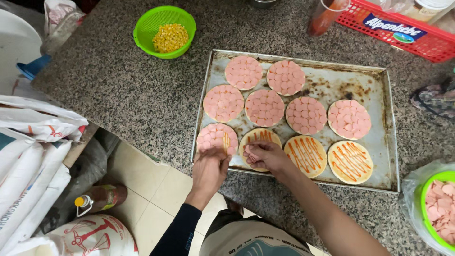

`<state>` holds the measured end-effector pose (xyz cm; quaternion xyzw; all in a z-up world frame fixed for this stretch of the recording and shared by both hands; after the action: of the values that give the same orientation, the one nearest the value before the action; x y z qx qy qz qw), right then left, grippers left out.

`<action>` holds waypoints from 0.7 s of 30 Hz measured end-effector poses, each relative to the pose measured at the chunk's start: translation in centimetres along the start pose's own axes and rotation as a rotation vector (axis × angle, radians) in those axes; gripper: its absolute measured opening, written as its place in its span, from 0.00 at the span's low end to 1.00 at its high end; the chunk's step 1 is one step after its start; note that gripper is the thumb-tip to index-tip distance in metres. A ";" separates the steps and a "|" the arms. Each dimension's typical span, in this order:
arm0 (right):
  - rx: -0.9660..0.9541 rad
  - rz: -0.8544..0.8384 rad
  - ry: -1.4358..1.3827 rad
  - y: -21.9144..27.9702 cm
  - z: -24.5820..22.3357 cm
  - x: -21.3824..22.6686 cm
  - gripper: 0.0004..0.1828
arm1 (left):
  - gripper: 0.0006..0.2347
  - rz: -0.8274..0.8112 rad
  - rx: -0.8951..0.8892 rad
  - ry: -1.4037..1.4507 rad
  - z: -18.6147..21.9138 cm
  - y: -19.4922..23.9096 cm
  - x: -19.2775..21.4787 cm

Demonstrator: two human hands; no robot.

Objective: The person uses chopsticks to turn donuts in a pan of oil and then by hand places pieces of sliced meat onto small rounds of dough on a tray.

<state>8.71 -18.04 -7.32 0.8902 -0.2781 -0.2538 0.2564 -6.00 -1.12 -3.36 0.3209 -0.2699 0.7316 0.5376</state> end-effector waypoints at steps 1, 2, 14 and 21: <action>-0.009 0.011 -0.017 0.2 0.1 0.0 0.16 | 0.05 0.052 0.009 -0.053 0.1 0.1 -0.1; -0.011 0.011 -0.015 0.3 0.1 0.1 0.16 | 0.05 0.053 0.011 -0.052 0.2 0.1 -0.3; -0.007 -0.010 -0.012 0.7 0.0 -0.2 0.16 | 0.09 0.161 0.045 -0.243 0.5 0.1 -1.0; -0.006 -0.021 0.001 0.8 -0.7 -1.0 0.16 | 0.08 0.067 0.152 -0.238 0.9 -0.3 -0.8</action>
<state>8.15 -17.76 -6.00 0.8925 -0.2680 -0.2567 0.2564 -5.43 -2.19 -3.40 0.4358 -0.2860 0.7243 0.4512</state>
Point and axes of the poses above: each hand's wrist, its own y-axis away from the middle knuckle, its own x-axis out of the back of the hand, z = x × y, the point moved 1 cm from there along -y, towards the middle knuckle, and after that the axes turned 11 degrees about -z, right-handed, at the moved point
